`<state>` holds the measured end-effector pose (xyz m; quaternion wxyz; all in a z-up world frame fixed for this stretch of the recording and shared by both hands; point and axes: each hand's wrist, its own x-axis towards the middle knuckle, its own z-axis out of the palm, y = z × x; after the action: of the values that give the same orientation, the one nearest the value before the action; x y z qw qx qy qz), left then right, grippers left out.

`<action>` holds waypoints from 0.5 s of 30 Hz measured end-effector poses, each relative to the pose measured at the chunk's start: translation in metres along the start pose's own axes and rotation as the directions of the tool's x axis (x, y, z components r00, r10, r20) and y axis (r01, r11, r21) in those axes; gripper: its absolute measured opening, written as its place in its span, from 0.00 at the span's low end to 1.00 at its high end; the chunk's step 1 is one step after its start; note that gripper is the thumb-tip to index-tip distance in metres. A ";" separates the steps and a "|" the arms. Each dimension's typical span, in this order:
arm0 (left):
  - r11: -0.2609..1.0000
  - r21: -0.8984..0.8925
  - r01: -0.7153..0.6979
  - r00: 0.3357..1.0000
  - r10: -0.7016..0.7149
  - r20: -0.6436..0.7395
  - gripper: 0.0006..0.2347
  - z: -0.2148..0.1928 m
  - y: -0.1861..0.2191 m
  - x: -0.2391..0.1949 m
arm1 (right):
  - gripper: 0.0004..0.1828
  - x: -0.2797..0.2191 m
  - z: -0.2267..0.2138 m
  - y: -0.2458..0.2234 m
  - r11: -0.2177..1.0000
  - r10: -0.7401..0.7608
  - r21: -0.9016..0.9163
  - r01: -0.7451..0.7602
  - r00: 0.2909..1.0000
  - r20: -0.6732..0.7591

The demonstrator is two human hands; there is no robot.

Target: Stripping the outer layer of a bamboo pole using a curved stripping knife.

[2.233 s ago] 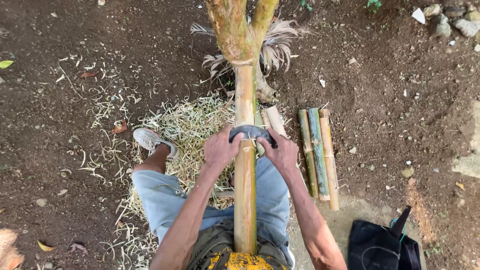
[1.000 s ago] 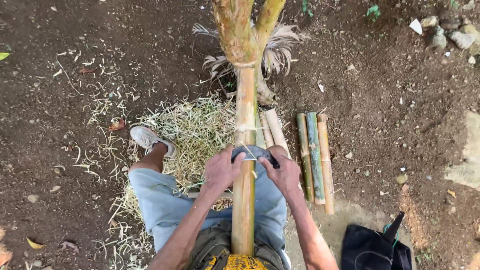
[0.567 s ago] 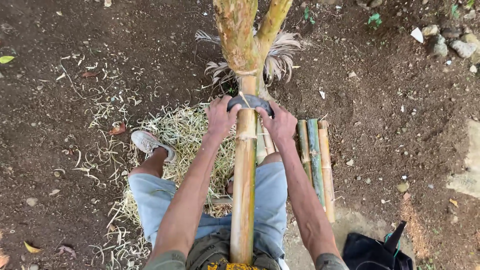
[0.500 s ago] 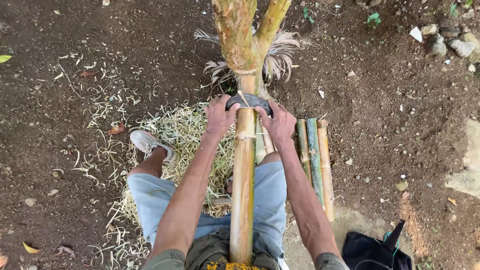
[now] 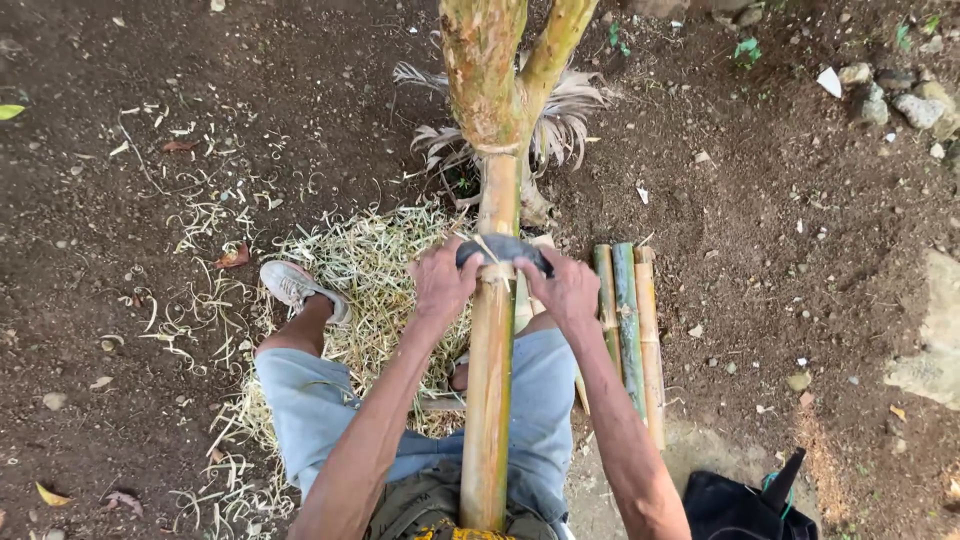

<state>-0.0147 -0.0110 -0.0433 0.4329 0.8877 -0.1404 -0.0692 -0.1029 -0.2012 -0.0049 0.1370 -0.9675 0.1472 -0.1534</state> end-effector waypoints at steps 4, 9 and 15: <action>0.992 -0.113 -0.056 0.997 0.050 -0.054 0.13 0.017 -0.016 0.040 | 0.27 0.040 -0.005 -0.011 1.000 0.009 0.022 -0.009 1.000 -0.010; 0.977 -0.176 -0.120 0.990 0.104 -0.100 0.12 0.017 -0.024 0.066 | 0.26 0.058 0.005 -0.010 0.982 -0.190 -0.056 0.182 0.928 -0.321; 0.977 -0.185 -0.104 0.993 0.090 -0.082 0.12 0.023 -0.033 0.026 | 0.27 0.014 0.005 -0.008 0.997 -0.067 0.034 0.075 0.977 -0.201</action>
<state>0.0109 -0.0166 -0.0838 0.5229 0.8367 -0.1605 -0.0283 -0.0868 -0.1971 -0.0032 0.1358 -0.9489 0.1224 -0.2573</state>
